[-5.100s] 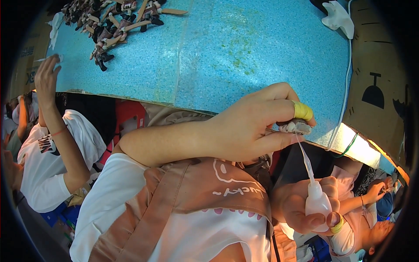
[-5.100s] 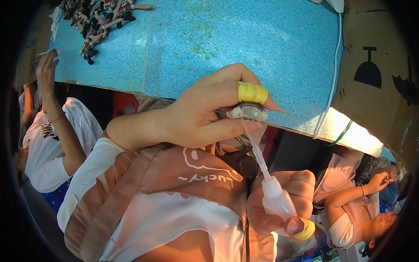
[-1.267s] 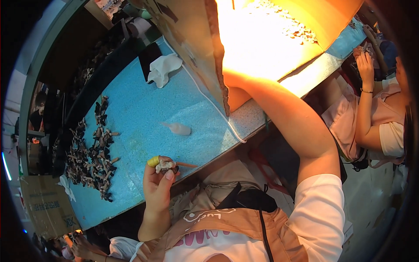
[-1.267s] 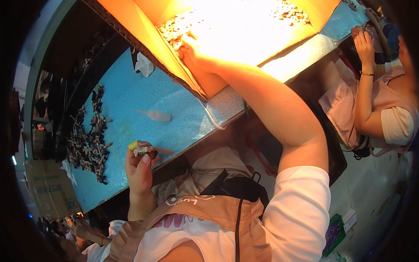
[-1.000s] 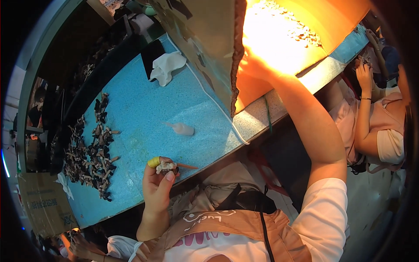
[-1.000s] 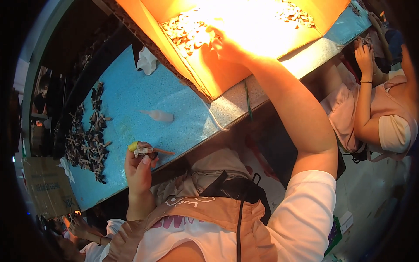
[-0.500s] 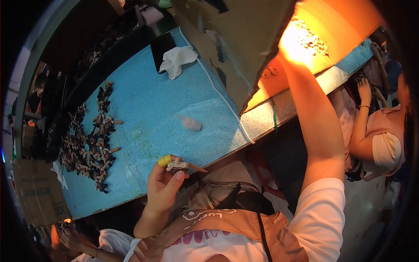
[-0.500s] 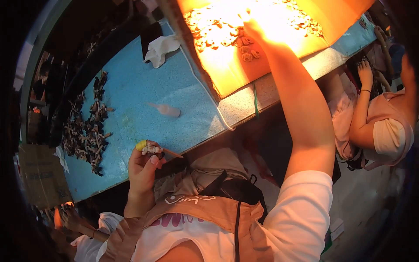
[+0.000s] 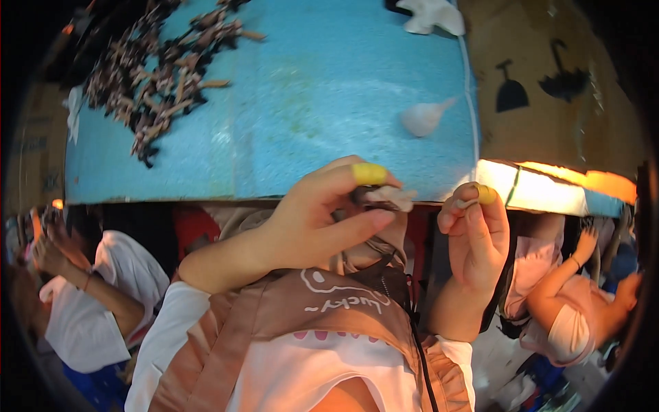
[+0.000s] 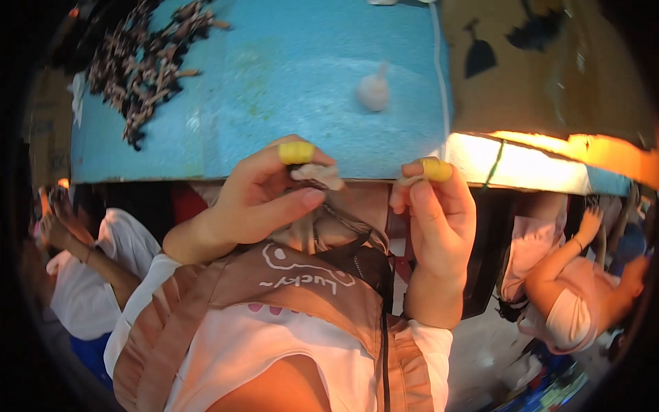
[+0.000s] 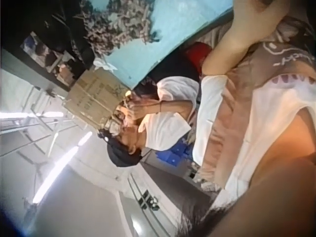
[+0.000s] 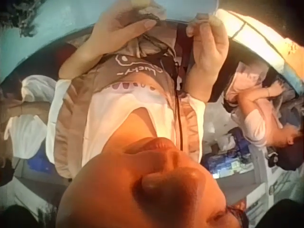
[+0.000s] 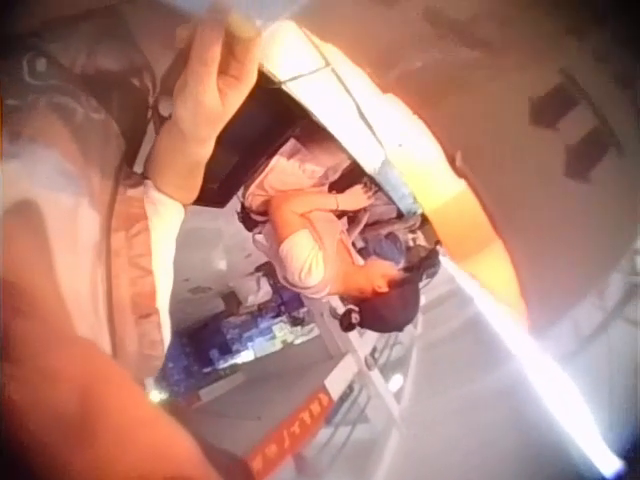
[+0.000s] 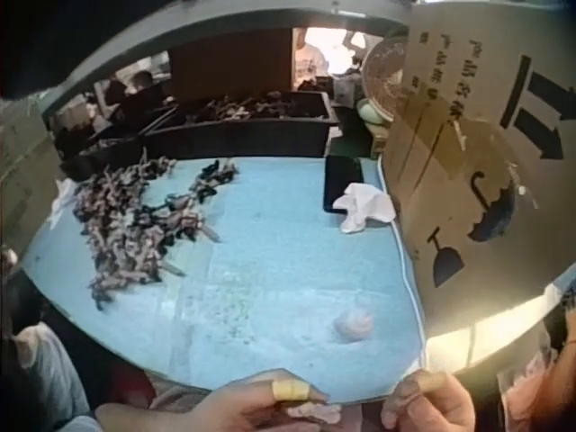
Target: The person assembles toy figurines by taking parts from the table, applying glue with a squeeze bottle, and pressing the components together by hand.
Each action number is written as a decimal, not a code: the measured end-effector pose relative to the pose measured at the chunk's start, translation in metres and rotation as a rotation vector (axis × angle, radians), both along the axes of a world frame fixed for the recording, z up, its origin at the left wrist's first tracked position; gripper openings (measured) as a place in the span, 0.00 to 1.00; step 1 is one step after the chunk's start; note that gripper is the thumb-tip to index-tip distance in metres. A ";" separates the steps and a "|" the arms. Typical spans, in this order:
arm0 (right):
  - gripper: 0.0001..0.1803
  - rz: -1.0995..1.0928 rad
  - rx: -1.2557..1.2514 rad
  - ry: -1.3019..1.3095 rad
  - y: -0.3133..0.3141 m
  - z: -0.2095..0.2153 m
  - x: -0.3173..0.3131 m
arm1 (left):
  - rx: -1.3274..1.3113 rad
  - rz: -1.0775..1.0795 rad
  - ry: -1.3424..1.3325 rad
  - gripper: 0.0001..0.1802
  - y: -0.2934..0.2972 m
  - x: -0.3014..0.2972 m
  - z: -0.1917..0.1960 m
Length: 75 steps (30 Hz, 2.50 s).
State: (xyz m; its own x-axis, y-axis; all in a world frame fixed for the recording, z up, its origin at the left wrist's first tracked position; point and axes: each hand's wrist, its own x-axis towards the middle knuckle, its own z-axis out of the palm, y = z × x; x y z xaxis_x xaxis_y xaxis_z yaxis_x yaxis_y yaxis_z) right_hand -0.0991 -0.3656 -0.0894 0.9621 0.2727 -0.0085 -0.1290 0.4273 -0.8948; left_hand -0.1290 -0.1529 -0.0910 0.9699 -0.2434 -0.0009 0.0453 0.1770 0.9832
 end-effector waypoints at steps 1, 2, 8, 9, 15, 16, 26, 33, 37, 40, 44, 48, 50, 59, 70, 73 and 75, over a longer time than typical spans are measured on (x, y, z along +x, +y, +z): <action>0.13 0.043 -0.043 -0.056 0.008 -0.001 0.000 | 0.001 0.031 0.010 0.17 0.003 0.001 0.001; 0.13 0.011 -0.081 -0.037 0.019 0.005 -0.002 | 0.124 0.029 -0.105 0.17 0.007 0.002 0.004; 0.13 -0.118 -0.124 -0.171 0.046 0.014 -0.017 | 0.234 0.080 -0.206 0.16 0.014 -0.008 0.000; 0.12 -0.113 -0.138 -0.228 0.048 0.012 -0.019 | 0.229 0.070 -0.224 0.16 0.015 -0.009 0.000; 0.09 -0.197 -0.288 -0.268 0.066 0.022 -0.026 | 0.184 0.082 -0.275 0.17 0.021 -0.010 -0.004; 0.09 -0.225 -0.291 -0.312 0.066 0.020 -0.027 | 0.200 0.057 -0.274 0.17 0.022 -0.009 -0.003; 0.11 -0.279 -0.498 -0.533 0.062 0.005 -0.018 | 0.190 0.025 -0.232 0.18 0.020 -0.009 -0.005; 0.13 -0.164 -0.682 -0.770 0.052 0.007 -0.010 | 0.260 0.033 -0.257 0.17 0.016 -0.008 -0.004; 0.12 -0.166 -0.642 -0.663 0.049 0.007 -0.009 | 0.312 0.047 -0.365 0.17 0.015 -0.004 -0.008; 0.12 -0.143 -0.720 -0.744 0.048 0.009 -0.007 | 0.314 0.036 -0.351 0.18 0.015 -0.005 -0.007; 0.13 -0.145 -0.887 -0.977 0.048 0.013 -0.008 | 0.314 0.025 -0.339 0.18 0.017 -0.005 -0.005; 0.13 -0.172 -0.900 -0.994 0.048 0.010 -0.009 | 0.313 0.025 -0.352 0.18 0.015 -0.005 -0.006; 0.13 -0.170 -1.013 -1.080 0.047 0.014 -0.010 | 0.298 0.035 -0.360 0.18 0.016 -0.004 -0.007; 0.14 -0.185 -0.841 -0.959 0.058 0.002 -0.020 | 0.216 -0.037 -0.398 0.19 0.022 0.000 -0.007; 0.10 0.002 -0.805 -0.712 0.054 0.012 -0.014 | 0.313 0.019 -0.474 0.19 0.018 -0.003 -0.002; 0.10 0.032 -0.831 -0.696 0.055 0.015 -0.012 | 0.375 0.047 -0.538 0.18 0.017 -0.002 -0.004; 0.10 0.009 -0.837 -0.673 0.057 0.012 -0.014 | 0.407 0.063 -0.566 0.18 0.016 -0.002 -0.010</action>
State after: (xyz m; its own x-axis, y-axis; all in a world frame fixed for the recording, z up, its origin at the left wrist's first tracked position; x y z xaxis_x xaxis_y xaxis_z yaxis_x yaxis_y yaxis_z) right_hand -0.1134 -0.3082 -0.0771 0.8366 0.4334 0.3350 0.4996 -0.3526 -0.7912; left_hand -0.1307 -0.1365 -0.1007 0.8603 -0.2746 0.4296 -0.4918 -0.2244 0.8413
